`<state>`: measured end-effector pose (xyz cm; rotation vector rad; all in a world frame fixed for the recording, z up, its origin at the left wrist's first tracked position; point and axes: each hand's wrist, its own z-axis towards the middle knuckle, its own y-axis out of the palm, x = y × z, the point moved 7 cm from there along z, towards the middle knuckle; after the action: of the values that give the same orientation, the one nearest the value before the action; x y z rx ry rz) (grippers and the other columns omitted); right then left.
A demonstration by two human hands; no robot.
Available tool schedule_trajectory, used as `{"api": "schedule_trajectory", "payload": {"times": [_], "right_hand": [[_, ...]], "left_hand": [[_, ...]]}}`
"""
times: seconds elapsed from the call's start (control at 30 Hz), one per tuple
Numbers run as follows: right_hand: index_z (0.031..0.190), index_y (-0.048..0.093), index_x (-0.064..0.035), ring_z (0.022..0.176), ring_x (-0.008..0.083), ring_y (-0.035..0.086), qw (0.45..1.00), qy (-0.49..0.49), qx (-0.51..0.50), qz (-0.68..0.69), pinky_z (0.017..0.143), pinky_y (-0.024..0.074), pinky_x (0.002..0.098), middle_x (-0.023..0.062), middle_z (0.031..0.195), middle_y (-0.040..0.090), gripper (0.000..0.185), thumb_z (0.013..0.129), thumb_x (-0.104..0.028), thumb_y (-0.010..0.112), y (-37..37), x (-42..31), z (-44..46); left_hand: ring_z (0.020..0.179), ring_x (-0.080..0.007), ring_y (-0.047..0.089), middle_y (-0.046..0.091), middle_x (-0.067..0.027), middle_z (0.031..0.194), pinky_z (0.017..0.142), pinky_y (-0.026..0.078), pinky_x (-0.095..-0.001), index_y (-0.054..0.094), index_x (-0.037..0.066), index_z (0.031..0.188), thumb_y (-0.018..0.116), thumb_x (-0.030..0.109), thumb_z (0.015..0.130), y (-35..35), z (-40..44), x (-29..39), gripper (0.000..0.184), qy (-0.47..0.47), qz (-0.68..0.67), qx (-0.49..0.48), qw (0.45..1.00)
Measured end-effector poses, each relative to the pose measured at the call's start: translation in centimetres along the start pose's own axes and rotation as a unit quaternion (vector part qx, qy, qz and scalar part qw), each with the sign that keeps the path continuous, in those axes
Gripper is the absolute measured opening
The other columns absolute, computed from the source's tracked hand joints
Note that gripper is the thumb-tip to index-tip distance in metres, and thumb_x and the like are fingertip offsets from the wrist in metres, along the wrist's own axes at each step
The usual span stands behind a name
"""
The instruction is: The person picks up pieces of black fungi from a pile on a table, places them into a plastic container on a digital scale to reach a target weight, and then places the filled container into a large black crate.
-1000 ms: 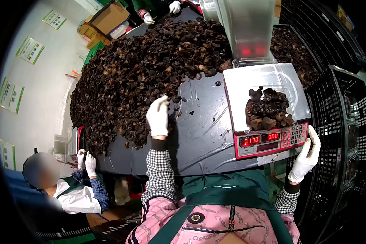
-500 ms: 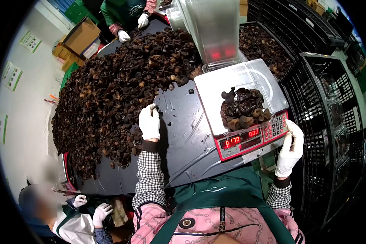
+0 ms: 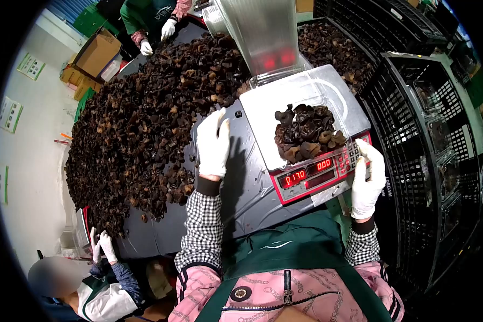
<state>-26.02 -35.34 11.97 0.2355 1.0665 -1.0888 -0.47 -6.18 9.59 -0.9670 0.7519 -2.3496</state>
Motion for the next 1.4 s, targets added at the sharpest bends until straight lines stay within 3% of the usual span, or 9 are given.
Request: {"api": "schedule_trajectory", "payload": {"times": [0.27, 0.3, 0.33, 0.57, 0.77, 0.97, 1.13, 1.23, 1.4], "right_hand": [[0.13, 0.065, 0.0016, 0.114, 0.0242, 0.067, 0.999, 0.025, -0.021, -0.022, 0.102, 0.0515, 0.0357, 0.0157, 0.124, 0.069, 0.037, 0.093, 0.004, 0.061, 0.6, 1.1, 0.1], [0.13, 0.065, 0.002, 0.115, 0.0241, 0.067, 0.998, 0.007, -0.026, -0.048, 0.102, 0.0508, 0.0353, 0.0157, 0.126, 0.069, 0.036, 0.094, 0.006, 0.058, 0.3, 0.2, 0.3], [0.13, 0.064, 0.0026, 0.115, 0.0239, 0.067, 0.999, 0.017, -0.019, -0.037, 0.103, 0.0506, 0.0353, 0.0154, 0.127, 0.069, 0.036, 0.096, 0.006, 0.056, 0.0, 0.3, 0.2], [0.133, 0.06, 0.0046, 0.12, 0.0219, 0.065, 0.998, 0.049, -0.011, 0.033, 0.105, 0.0511, 0.034, 0.0149, 0.135, 0.065, 0.034, 0.102, 0.006, 0.046, -0.7, 3.8, -0.9], [0.134, 0.057, 0.0051, 0.122, 0.0228, 0.064, 0.998, 0.034, 0.003, 0.055, 0.106, 0.0515, 0.0351, 0.0153, 0.137, 0.064, 0.033, 0.104, 0.006, 0.044, -0.7, 3.7, -1.1], [0.132, 0.06, 0.0046, 0.121, 0.0226, 0.064, 0.999, 0.017, -0.028, 0.041, 0.107, 0.0493, 0.0351, 0.0153, 0.134, 0.066, 0.034, 0.101, 0.007, 0.046, 0.7, 1.7, -1.2], [0.131, 0.063, 0.0033, 0.114, 0.021, 0.067, 0.999, 0.019, 0.009, 0.031, 0.102, 0.0522, 0.0338, 0.0141, 0.127, 0.068, 0.037, 0.098, 0.01, 0.047, -0.8, 0.1, -1.3], [0.129, 0.065, 0.002, 0.109, 0.0198, 0.068, 0.999, 0.023, 0.027, 0.006, 0.098, 0.0539, 0.0321, 0.0129, 0.123, 0.07, 0.036, 0.098, 0.01, 0.049, -2.0, 0.9, -1.6], [0.126, 0.066, 0.0031, 0.109, 0.0207, 0.069, 0.997, 0.057, 0.02, 0.055, 0.098, 0.0533, 0.0318, 0.0137, 0.12, 0.071, 0.034, 0.096, 0.01, 0.05, -0.9, 1.6, -1.4]], "left_hand": [[0.114, -0.0338, 0.067, 0.069, -0.0232, 0.125, 0.103, 0.051, -0.0393, 0.064, -0.002, 0.13, 0.061, 0.016, 0.098, 4.3, 8.3, 6.1, 0.037, -0.077, -0.164, -0.028, 0.983], [0.112, -0.0333, 0.068, 0.071, -0.02, 0.12, 0.102, 0.052, -0.0399, 0.067, -0.001, 0.124, 0.062, 0.015, 0.096, 4.6, 7.2, 5.3, 0.033, 0.096, -0.055, 0.038, 0.993], [0.109, -0.0332, 0.068, 0.072, -0.0175, 0.117, 0.1, 0.052, -0.0406, 0.069, 0.001, 0.118, 0.065, 0.015, 0.094, 2.9, 6.9, 6.4, 0.028, -0.009, -0.113, -0.012, 0.993], [0.107, -0.0315, 0.067, 0.073, -0.012, 0.111, 0.095, 0.053, -0.04, 0.072, 0.007, 0.11, 0.062, 0.002, 0.085, 2.2, -4.3, 0.7, 0.027, 0.002, -0.021, -0.024, 0.999], [0.1, -0.0304, 0.068, 0.074, -0.0114, 0.105, 0.092, 0.053, -0.0401, 0.075, 0.009, 0.108, 0.058, 0.001, 0.086, -4.3, -6.4, -10.5, 0.029, -0.136, 0.092, 0.083, 0.983], [0.113, -0.0343, 0.063, 0.071, -0.0139, 0.119, 0.101, 0.05, -0.0425, 0.072, 0.01, 0.121, 0.062, 0.005, 0.088, 3.0, -2.0, -9.8, 0.035, 0.012, 0.092, -0.001, 0.996], [0.105, -0.0376, 0.065, 0.071, -0.0169, 0.11, 0.094, 0.052, -0.0445, 0.073, 0.01, 0.115, 0.058, 0.002, 0.087, 8.9, 0.0, -11.2, 0.032, -0.025, 0.149, -0.128, 0.98], [0.1, -0.0306, 0.069, 0.072, -0.0143, 0.107, 0.091, 0.054, -0.038, 0.073, 0.007, 0.114, 0.064, 0.006, 0.093, 5.8, 1.2, -6.8, 0.023, -0.025, 0.032, -0.015, 0.999], [0.101, -0.0132, 0.067, 0.072, -0.0064, 0.109, 0.091, 0.053, -0.0279, 0.07, -0.002, 0.12, 0.068, 0.002, 0.098, 0.6, 1.1, 5.7, 0.022, -0.115, -0.317, -0.081, 0.938]]}}
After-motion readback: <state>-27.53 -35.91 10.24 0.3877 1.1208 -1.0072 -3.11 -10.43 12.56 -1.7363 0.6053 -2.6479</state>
